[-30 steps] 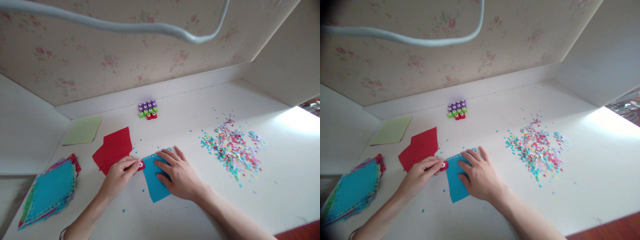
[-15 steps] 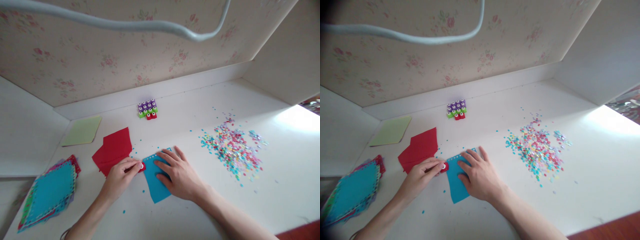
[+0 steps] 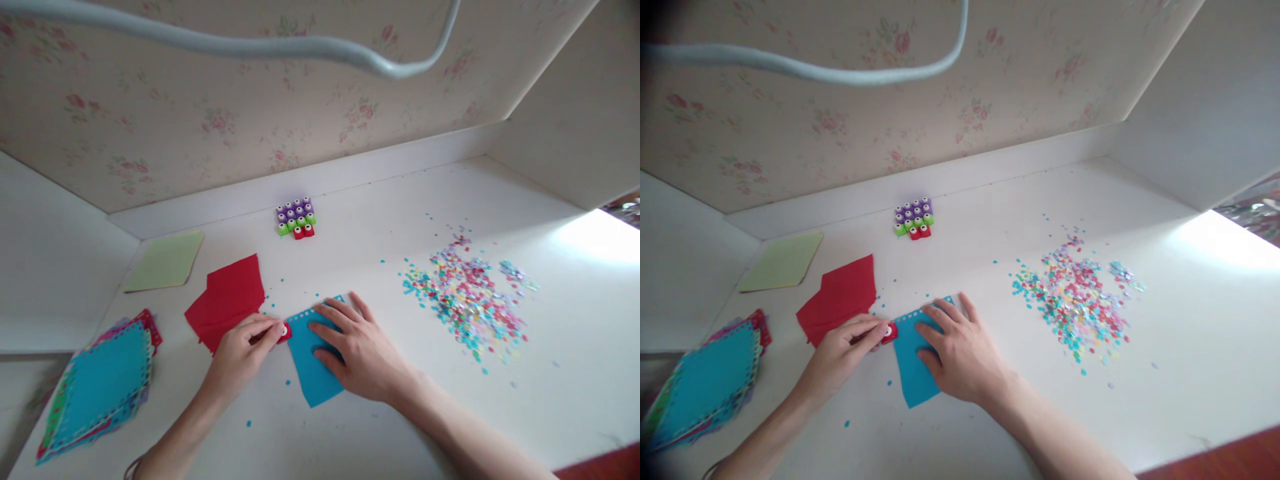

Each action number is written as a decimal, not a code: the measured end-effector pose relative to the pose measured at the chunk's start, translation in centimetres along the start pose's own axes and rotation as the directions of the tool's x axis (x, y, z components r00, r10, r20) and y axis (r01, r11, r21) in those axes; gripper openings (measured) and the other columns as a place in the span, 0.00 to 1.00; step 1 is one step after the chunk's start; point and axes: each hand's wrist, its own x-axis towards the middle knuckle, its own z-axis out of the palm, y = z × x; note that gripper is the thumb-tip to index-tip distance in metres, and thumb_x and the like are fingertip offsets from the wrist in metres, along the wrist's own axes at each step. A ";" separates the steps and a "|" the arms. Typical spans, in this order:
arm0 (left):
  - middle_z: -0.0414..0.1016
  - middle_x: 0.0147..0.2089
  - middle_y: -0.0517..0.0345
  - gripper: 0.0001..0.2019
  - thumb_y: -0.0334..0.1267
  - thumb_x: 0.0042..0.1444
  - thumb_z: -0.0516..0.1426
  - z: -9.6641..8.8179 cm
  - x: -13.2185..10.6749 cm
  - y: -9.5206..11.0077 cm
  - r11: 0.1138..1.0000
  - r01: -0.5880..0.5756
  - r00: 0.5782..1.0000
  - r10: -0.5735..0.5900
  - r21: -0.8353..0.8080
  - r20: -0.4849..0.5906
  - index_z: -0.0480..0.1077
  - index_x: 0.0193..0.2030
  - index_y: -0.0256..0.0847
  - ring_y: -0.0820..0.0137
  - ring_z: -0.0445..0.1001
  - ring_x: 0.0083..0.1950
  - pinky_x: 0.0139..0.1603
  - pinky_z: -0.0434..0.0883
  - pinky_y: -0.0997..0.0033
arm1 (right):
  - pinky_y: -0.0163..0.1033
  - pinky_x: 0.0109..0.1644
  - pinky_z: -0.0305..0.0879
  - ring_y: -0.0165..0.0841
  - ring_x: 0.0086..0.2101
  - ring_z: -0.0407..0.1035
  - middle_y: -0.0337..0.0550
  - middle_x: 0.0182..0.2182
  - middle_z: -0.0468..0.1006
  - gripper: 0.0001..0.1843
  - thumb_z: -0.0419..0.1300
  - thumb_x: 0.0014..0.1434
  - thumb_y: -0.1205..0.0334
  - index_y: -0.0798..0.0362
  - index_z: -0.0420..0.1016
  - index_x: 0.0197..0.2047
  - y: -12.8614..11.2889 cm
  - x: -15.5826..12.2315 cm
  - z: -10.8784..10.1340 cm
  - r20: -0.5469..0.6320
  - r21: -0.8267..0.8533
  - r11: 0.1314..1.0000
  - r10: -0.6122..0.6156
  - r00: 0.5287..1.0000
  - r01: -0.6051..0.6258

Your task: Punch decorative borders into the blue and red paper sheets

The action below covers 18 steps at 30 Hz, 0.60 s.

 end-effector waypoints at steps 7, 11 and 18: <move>0.79 0.45 0.57 0.13 0.49 0.61 0.56 0.1 0.2 -0.1 1.000 -0.006 1.000 0.006 0.013 0.002 0.79 0.42 0.46 0.64 0.76 0.48 0.48 0.74 0.69 | 0.61 0.68 0.36 0.45 0.62 0.56 0.43 0.61 0.67 0.19 0.53 0.66 0.52 0.43 0.69 0.58 0.1 0.0 0.1 -0.009 -0.005 1.000 0.002 1.000 -0.002; 0.79 0.45 0.56 0.14 0.49 0.61 0.56 0.1 0.1 -0.2 1.000 0.013 1.000 -0.013 -0.004 0.008 0.79 0.42 0.46 0.64 0.76 0.48 0.46 0.74 0.69 | 0.61 0.68 0.36 0.45 0.62 0.56 0.43 0.61 0.67 0.19 0.53 0.66 0.52 0.43 0.69 0.59 0.1 0.0 0.1 -0.008 0.000 1.000 -0.002 1.000 0.002; 0.79 0.42 0.55 0.16 0.54 0.57 0.58 0.3 0.5 0.8 0.996 0.085 0.996 -0.085 0.002 -0.001 0.78 0.38 0.44 0.64 0.77 0.43 0.43 0.72 0.68 | 0.61 0.68 0.36 0.44 0.62 0.55 0.43 0.62 0.67 0.20 0.53 0.66 0.51 0.42 0.69 0.59 0.0 -0.1 0.2 -0.009 0.000 1.000 0.001 1.000 -0.001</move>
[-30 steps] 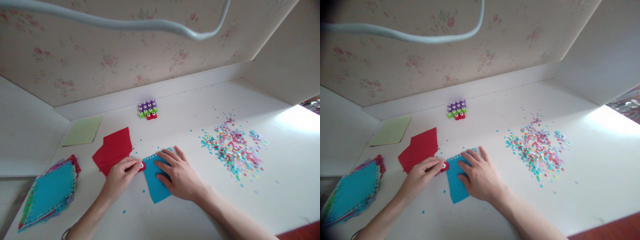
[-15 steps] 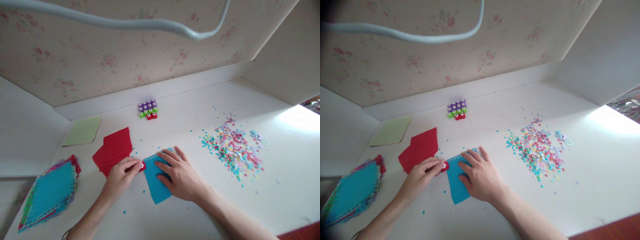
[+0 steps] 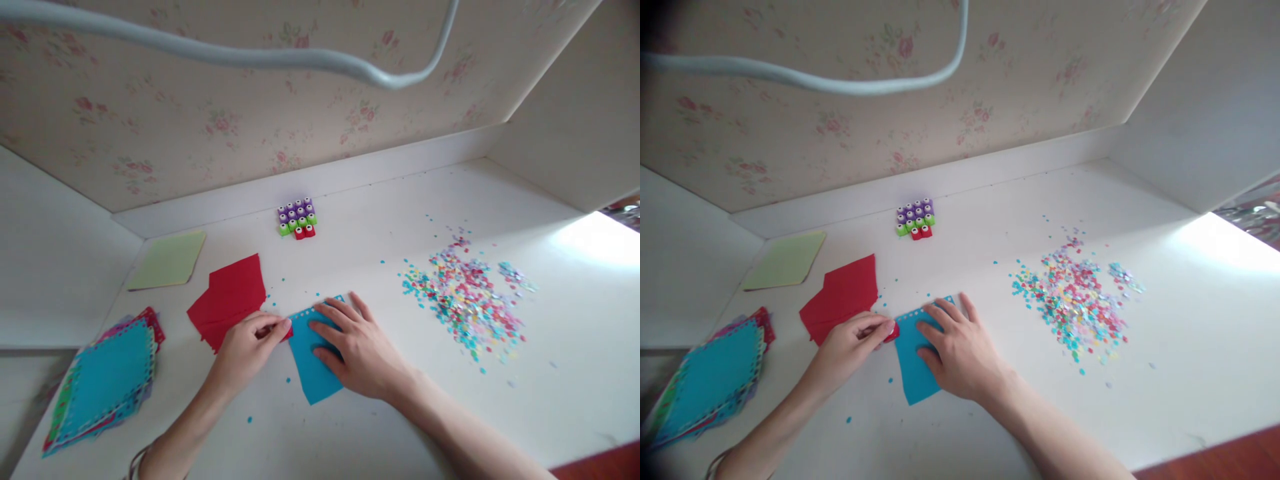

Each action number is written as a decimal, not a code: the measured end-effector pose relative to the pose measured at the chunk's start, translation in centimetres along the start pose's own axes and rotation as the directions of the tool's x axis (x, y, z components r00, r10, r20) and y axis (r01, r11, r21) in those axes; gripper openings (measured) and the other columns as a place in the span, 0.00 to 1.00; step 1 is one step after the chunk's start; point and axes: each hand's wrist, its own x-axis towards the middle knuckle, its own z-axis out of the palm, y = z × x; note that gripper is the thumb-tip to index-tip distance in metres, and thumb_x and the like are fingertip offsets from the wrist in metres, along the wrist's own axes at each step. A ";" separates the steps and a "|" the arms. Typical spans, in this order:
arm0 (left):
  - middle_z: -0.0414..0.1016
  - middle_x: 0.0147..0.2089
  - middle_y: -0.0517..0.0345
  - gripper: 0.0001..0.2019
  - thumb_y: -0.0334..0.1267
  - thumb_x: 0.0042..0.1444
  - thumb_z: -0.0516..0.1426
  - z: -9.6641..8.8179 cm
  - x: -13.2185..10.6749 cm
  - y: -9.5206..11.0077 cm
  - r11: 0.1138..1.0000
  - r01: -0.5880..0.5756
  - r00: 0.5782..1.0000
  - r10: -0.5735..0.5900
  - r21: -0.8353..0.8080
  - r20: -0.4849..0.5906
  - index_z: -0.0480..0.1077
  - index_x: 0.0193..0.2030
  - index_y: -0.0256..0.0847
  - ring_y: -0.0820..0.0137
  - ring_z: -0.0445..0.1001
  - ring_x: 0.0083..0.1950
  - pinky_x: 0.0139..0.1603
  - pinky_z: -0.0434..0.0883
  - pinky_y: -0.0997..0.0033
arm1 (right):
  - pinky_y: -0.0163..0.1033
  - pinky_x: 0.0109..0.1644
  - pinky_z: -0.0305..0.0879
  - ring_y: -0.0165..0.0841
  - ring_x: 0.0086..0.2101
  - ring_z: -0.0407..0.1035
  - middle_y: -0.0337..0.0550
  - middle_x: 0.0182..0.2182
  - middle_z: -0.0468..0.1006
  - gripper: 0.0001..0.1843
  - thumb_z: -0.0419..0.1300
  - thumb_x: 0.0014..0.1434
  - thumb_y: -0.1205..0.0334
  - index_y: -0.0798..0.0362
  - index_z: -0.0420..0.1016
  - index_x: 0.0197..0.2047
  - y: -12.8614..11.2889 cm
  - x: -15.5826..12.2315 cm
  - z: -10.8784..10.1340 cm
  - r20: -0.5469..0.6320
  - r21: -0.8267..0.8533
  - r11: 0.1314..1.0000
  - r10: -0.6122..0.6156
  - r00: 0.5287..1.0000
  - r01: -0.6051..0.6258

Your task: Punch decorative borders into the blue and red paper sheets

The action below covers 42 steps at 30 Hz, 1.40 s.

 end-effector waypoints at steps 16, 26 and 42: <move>0.71 0.24 0.60 0.18 0.53 0.55 0.56 0.6 2.0 -0.5 0.998 0.039 0.989 -0.047 0.055 0.143 0.62 0.25 0.42 0.69 0.71 0.26 0.21 0.64 0.76 | 0.59 0.68 0.37 0.43 0.62 0.56 0.43 0.61 0.68 0.19 0.55 0.65 0.52 0.43 0.70 0.58 -0.4 -0.3 0.1 -0.029 -0.025 1.000 0.005 1.000 -0.006; 0.76 0.38 0.53 0.20 0.55 0.59 0.53 -0.2 -0.3 0.1 0.998 -0.064 0.998 0.063 0.024 0.016 0.75 0.34 0.40 0.66 0.77 0.36 0.31 0.74 0.71 | 0.60 0.68 0.36 0.42 0.62 0.57 0.44 0.61 0.68 0.18 0.54 0.65 0.53 0.43 0.70 0.57 -0.4 -0.3 0.0 -0.027 -0.019 1.000 -0.010 1.000 0.009; 0.77 0.46 0.55 0.13 0.47 0.62 0.55 -1.4 -4.7 -2.1 0.945 -0.162 0.953 0.225 0.285 -0.203 0.74 0.48 0.45 0.69 0.76 0.37 0.40 0.75 0.72 | 0.61 0.68 0.37 0.43 0.62 0.56 0.44 0.61 0.68 0.20 0.52 0.66 0.50 0.43 0.70 0.58 -0.3 -0.1 0.0 0.007 -0.026 1.000 -0.009 1.000 0.010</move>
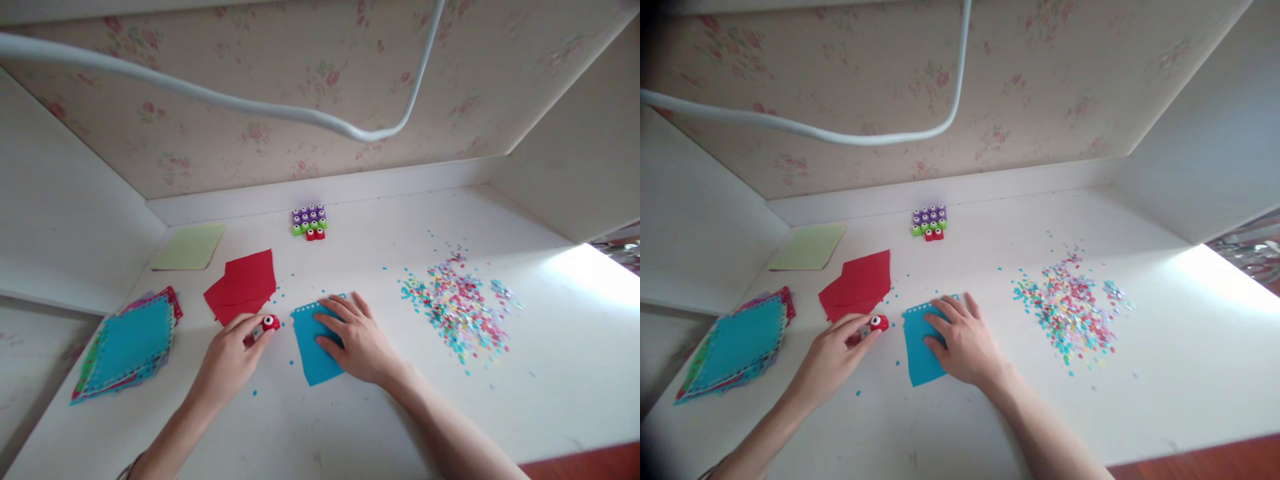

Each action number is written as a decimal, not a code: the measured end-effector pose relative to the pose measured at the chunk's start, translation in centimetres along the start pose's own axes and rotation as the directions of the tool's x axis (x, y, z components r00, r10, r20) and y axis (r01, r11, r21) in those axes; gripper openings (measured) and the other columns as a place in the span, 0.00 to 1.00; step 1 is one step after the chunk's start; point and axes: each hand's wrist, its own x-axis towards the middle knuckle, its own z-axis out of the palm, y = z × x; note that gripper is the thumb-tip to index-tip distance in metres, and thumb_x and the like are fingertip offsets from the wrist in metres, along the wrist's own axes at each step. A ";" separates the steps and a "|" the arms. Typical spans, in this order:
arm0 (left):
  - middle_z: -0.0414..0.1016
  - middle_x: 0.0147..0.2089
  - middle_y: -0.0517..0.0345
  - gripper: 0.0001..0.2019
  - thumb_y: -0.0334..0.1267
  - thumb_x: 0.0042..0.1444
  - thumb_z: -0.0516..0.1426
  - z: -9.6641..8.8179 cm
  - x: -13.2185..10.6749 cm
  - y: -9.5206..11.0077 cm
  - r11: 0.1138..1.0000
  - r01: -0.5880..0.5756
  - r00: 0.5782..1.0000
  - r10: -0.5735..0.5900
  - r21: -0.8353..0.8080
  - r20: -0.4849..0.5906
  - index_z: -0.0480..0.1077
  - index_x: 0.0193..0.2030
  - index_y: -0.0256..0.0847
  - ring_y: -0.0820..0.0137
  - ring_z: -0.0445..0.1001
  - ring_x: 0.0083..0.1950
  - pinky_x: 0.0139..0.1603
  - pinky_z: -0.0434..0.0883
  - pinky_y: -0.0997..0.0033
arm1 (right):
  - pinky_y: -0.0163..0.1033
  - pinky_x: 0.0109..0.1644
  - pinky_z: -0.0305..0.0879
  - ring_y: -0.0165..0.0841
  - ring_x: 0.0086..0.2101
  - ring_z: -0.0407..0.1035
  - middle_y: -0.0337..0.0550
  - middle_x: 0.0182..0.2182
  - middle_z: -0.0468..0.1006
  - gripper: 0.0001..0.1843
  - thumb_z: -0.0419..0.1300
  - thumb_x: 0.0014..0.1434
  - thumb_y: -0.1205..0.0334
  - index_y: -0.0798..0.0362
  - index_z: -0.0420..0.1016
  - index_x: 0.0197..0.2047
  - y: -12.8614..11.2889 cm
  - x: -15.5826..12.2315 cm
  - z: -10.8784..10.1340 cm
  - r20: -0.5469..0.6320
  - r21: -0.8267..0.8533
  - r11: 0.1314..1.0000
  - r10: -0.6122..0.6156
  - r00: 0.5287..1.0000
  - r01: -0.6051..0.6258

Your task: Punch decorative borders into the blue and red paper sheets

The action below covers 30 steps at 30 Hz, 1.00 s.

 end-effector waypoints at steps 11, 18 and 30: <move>0.76 0.54 0.52 0.13 0.42 0.64 0.54 2.3 -3.8 2.4 0.963 -0.061 0.998 0.055 -0.263 -0.032 0.69 0.54 0.47 0.63 0.77 0.51 0.50 0.76 0.67 | 0.56 0.66 0.53 0.42 0.60 0.60 0.50 0.59 0.69 0.20 0.55 0.65 0.54 0.48 0.69 0.59 -1.1 -0.3 -0.6 -0.134 0.192 0.981 -0.012 0.991 0.038; 0.80 0.42 0.57 0.13 0.39 0.63 0.56 3.7 -4.6 3.7 0.943 -0.073 0.996 0.085 -0.323 0.023 0.67 0.55 0.47 0.68 0.80 0.38 0.41 0.78 0.71 | 0.41 0.56 0.69 0.35 0.52 0.70 0.46 0.52 0.76 0.17 0.56 0.66 0.59 0.47 0.71 0.57 -4.4 -2.3 -0.8 -0.045 0.477 0.874 -0.081 0.996 0.092; 0.80 0.49 0.54 0.11 0.33 0.64 0.53 4.2 -2.9 4.0 0.851 -0.525 0.850 0.525 -0.018 0.033 0.75 0.48 0.45 0.61 0.76 0.50 0.53 0.74 0.54 | 0.47 0.49 0.74 0.39 0.44 0.77 0.47 0.43 0.82 0.18 0.59 0.60 0.51 0.50 0.73 0.51 4.4 -3.7 -3.6 -0.189 0.589 0.745 0.504 0.843 -0.313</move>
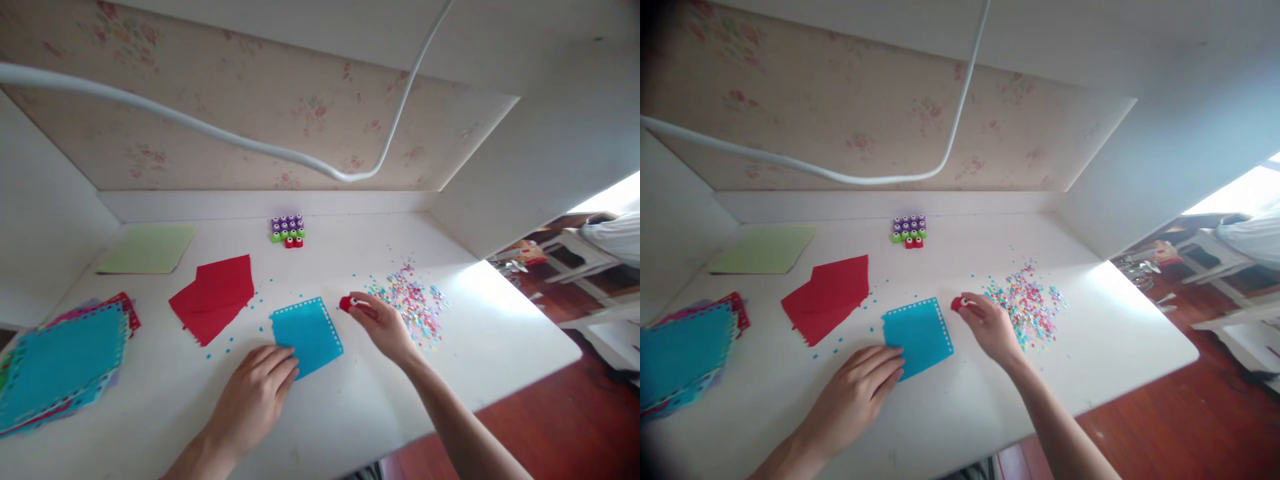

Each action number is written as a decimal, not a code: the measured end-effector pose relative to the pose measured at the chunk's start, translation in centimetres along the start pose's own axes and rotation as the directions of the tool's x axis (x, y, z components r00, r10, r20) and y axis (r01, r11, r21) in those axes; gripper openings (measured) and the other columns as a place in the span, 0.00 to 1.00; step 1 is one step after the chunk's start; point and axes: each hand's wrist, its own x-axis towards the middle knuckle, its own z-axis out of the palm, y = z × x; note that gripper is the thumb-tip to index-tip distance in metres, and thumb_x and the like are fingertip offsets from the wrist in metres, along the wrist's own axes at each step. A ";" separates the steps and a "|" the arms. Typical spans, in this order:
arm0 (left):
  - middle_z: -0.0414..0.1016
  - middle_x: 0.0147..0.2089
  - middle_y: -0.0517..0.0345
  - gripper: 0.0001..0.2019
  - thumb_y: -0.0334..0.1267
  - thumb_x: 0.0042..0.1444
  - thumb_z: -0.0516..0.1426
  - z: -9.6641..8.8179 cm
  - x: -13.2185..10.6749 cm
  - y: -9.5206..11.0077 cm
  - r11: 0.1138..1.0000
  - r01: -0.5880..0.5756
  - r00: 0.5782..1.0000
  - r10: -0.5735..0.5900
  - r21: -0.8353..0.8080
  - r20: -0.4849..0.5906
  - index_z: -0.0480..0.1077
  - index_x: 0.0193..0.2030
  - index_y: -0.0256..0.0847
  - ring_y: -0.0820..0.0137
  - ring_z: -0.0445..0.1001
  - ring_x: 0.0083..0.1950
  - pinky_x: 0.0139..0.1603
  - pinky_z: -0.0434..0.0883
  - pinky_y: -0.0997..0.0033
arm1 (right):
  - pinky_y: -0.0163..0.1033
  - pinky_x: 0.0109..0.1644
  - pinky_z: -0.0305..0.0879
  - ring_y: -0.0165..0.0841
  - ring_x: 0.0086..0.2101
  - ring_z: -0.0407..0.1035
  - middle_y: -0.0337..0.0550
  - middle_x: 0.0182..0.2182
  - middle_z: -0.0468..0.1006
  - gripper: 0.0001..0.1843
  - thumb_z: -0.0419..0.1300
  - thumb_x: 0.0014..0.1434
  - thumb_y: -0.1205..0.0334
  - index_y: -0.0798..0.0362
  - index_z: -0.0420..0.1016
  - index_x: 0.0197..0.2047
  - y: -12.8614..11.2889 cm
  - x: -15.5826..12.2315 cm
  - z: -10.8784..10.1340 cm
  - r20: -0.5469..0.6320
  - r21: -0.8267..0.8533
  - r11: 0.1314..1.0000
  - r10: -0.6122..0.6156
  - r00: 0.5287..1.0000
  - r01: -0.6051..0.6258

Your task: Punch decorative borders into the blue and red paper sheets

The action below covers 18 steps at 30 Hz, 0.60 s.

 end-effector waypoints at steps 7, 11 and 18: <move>0.78 0.52 0.52 0.13 0.30 0.64 0.51 0.6 0.5 -0.1 0.996 -0.006 1.000 0.005 0.093 0.020 0.75 0.48 0.41 0.60 0.75 0.52 0.54 0.73 0.52 | 0.42 0.44 0.70 0.39 0.40 0.76 0.46 0.39 0.82 0.18 0.58 0.58 0.49 0.50 0.77 0.45 1.3 7.8 -4.2 -0.233 -0.525 0.842 -0.002 0.973 -0.124; 0.77 0.53 0.51 0.14 0.29 0.63 0.52 0.9 0.6 0.1 0.995 0.026 0.999 -0.029 0.100 0.023 0.75 0.50 0.41 0.59 0.74 0.54 0.53 0.72 0.52 | 0.44 0.46 0.67 0.41 0.41 0.74 0.46 0.39 0.81 0.17 0.57 0.59 0.50 0.50 0.78 0.45 1.5 9.6 -3.3 -0.244 -0.603 0.788 -0.033 0.969 -0.125; 0.76 0.56 0.52 0.15 0.28 0.62 0.52 1.3 1.0 -0.1 0.997 0.047 0.999 -0.047 0.062 -0.004 0.74 0.52 0.42 0.60 0.73 0.56 0.56 0.70 0.51 | 0.51 0.54 0.63 0.48 0.53 0.64 0.52 0.52 0.74 0.23 0.56 0.61 0.51 0.53 0.71 0.55 0.2 9.5 -1.0 -0.215 -0.751 0.661 -0.239 0.947 -0.003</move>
